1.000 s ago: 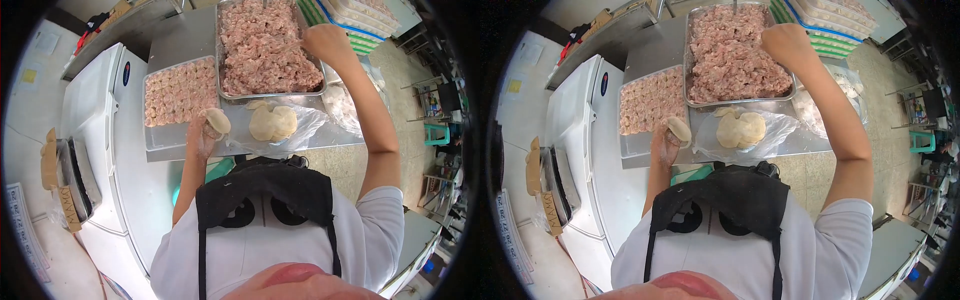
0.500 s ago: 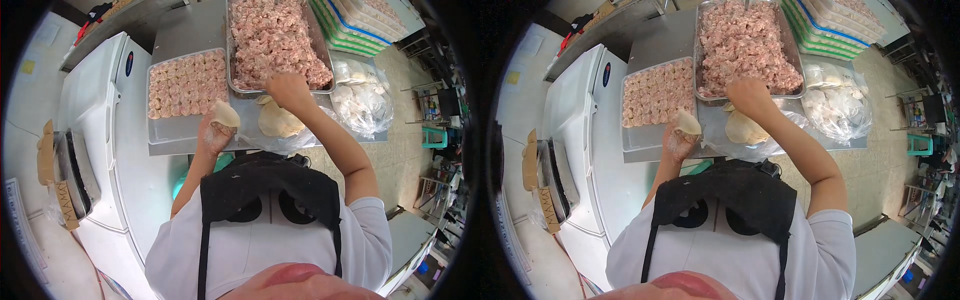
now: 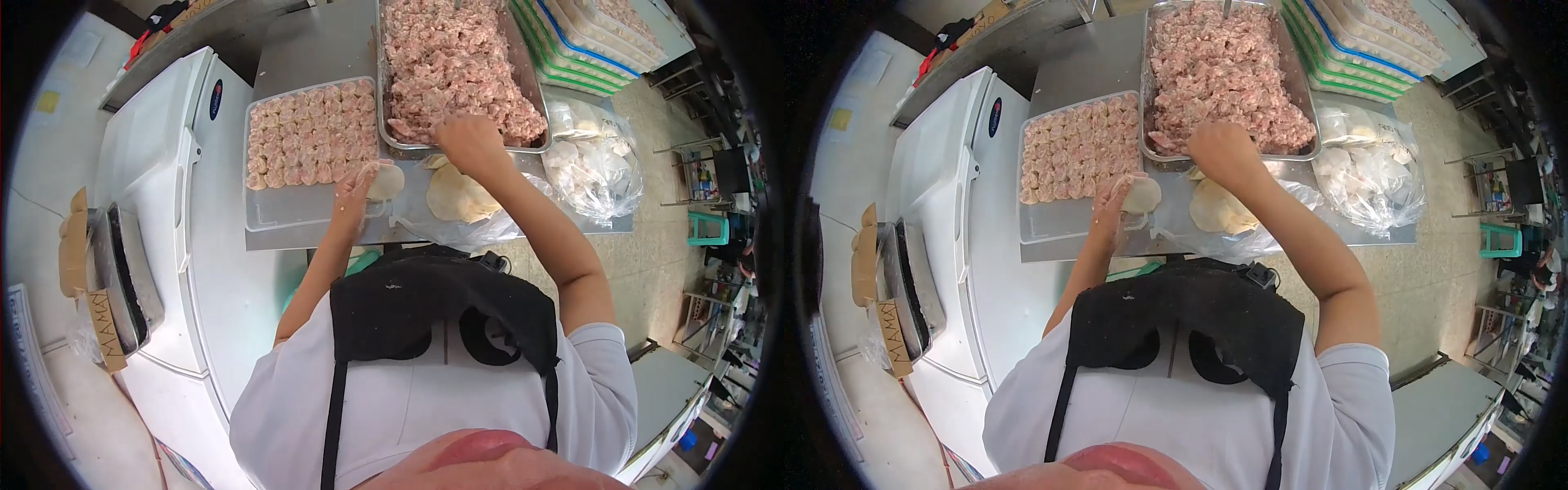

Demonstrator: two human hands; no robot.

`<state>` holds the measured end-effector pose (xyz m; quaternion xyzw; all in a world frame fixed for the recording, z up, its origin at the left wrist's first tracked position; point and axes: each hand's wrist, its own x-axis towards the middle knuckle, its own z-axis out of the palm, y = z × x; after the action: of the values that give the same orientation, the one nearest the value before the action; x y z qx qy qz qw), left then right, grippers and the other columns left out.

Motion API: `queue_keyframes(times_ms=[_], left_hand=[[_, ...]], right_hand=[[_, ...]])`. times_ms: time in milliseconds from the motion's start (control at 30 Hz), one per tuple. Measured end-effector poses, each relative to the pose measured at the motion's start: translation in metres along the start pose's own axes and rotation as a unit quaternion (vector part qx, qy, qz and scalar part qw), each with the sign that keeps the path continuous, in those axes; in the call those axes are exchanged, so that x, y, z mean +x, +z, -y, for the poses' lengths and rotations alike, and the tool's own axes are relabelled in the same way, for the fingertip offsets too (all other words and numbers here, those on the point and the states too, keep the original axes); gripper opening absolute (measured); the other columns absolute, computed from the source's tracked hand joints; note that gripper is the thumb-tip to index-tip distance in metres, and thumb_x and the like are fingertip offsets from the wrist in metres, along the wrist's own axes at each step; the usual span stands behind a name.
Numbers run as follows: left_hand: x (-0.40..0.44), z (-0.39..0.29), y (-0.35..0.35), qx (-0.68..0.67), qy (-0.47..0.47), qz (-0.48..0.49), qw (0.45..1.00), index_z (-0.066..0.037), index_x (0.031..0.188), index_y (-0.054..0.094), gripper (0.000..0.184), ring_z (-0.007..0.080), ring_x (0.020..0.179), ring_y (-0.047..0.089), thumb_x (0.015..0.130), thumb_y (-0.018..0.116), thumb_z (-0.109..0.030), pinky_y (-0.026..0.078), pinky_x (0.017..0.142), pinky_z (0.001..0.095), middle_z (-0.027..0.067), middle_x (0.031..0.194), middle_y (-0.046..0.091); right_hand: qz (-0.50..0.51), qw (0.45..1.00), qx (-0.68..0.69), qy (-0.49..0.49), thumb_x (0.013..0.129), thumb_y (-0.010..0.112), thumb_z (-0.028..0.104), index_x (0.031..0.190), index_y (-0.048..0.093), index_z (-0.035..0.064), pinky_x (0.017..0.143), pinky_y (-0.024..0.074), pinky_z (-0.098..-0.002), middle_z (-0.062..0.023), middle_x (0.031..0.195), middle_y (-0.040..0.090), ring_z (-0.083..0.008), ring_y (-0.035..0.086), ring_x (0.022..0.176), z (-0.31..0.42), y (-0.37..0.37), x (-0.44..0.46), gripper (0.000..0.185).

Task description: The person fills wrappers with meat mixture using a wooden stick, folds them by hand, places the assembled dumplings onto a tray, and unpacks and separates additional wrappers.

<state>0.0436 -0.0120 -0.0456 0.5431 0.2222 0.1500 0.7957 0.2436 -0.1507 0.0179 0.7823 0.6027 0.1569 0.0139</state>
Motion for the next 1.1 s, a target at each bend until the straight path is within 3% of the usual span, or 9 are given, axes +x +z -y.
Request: queue_keyframes(times_ms=[67,133,233,467,567,767,867,1067,1100], left_hand=[[-0.001,-0.003,0.003,-0.134,-0.033,-0.009,0.990,0.000,0.117,0.060,0.033,0.0181,0.089,0.065,0.095,0.055,-0.024,0.053,0.080,0.0328,0.0092,0.106,0.066],[0.001,-0.004,0.009,-0.141,-0.047,-0.048,0.988,0.000,0.118,0.059,0.033,0.0184,0.090,0.065,0.094,0.056,-0.022,0.054,0.080,0.0330,0.0098,0.106,0.066],[0.007,-0.005,0.010,-0.107,-0.045,-0.043,0.992,0.001,0.120,0.058,0.033,0.0192,0.092,0.065,0.094,0.057,-0.020,0.054,0.079,0.0336,0.0106,0.107,0.065],[0.010,-0.012,0.014,-0.199,-0.036,-0.056,0.978,-0.001,0.119,0.058,0.031,0.0219,0.099,0.064,0.094,0.055,-0.019,0.055,0.082,0.0373,0.0114,0.112,0.063],[0.002,-0.010,0.004,-0.254,-0.044,-0.075,0.963,-0.001,0.118,0.058,0.029,0.0228,0.099,0.064,0.093,0.057,-0.015,0.055,0.082,0.0372,0.0111,0.110,0.064],[-0.014,0.008,-0.022,-0.163,-0.023,-0.143,0.976,-0.001,0.116,0.057,0.028,0.0222,0.096,0.064,0.090,0.061,-0.008,0.055,0.080,0.0362,0.0100,0.106,0.065],[-0.024,0.004,-0.015,-0.147,-0.020,-0.157,0.976,-0.001,0.115,0.058,0.026,0.0212,0.094,0.065,0.090,0.061,-0.010,0.055,0.080,0.0343,0.0101,0.106,0.065],[-0.027,0.015,-0.009,-0.143,-0.018,-0.174,0.974,0.000,0.115,0.057,0.027,0.0208,0.092,0.065,0.091,0.059,-0.012,0.055,0.079,0.0337,0.0097,0.105,0.065],[-0.028,0.014,-0.007,-0.147,-0.023,-0.183,0.972,0.000,0.116,0.057,0.027,0.0207,0.093,0.065,0.092,0.059,-0.014,0.055,0.080,0.0338,0.0098,0.105,0.065]], right_hand=[[0.057,0.996,0.053,0.040,0.076,0.059,0.015,0.072,0.066,0.0067,0.056,0.0535,-0.0370,-0.0100,0.072,0.066,-0.0255,0.067,0.067,-0.004,0.000,-0.008,0.012],[0.112,0.985,0.102,0.084,0.079,0.058,0.017,0.073,0.066,0.0070,0.056,0.0532,-0.0390,-0.0108,0.074,0.067,-0.0274,0.067,0.067,-0.014,0.000,-0.017,0.014],[0.043,0.983,0.118,0.135,0.080,0.056,0.018,0.074,0.067,0.0074,0.057,0.0530,-0.0403,-0.0112,0.072,0.066,-0.0288,0.067,0.067,-0.029,-0.007,-0.019,0.016],[0.083,0.995,0.036,0.035,0.080,0.057,0.019,0.070,0.066,0.0066,0.056,0.0531,-0.0394,-0.0108,0.067,0.065,-0.0295,0.067,0.065,-0.045,0.007,-0.017,0.018],[0.081,0.996,-0.043,0.024,0.080,0.058,0.020,0.068,0.066,0.0065,0.056,0.0531,-0.0383,-0.0101,0.067,0.066,-0.0285,0.067,0.064,-0.068,-0.044,0.001,0.019],[-0.005,0.998,-0.036,0.055,0.087,0.055,0.026,0.070,0.067,0.0077,0.058,0.0532,-0.0390,-0.0112,0.071,0.066,-0.0282,0.067,0.069,-0.134,-0.046,0.033,0.028],[0.049,0.996,-0.015,0.067,0.089,0.052,0.028,0.076,0.067,0.0080,0.064,0.0533,-0.0427,-0.0127,0.077,0.067,-0.0305,0.067,0.076,-0.146,-0.005,0.029,0.028],[0.101,0.957,0.073,0.262,0.090,0.050,0.038,0.095,0.068,0.0101,0.074,0.0527,-0.0461,-0.0171,0.093,0.068,-0.0345,0.066,0.089,-0.206,0.055,0.012,0.034],[0.083,0.955,0.082,0.273,0.090,0.051,0.042,0.088,0.068,0.0092,0.073,0.0510,-0.0462,-0.0142,0.090,0.068,-0.0354,0.064,0.085,-0.210,0.054,0.010,0.037]])
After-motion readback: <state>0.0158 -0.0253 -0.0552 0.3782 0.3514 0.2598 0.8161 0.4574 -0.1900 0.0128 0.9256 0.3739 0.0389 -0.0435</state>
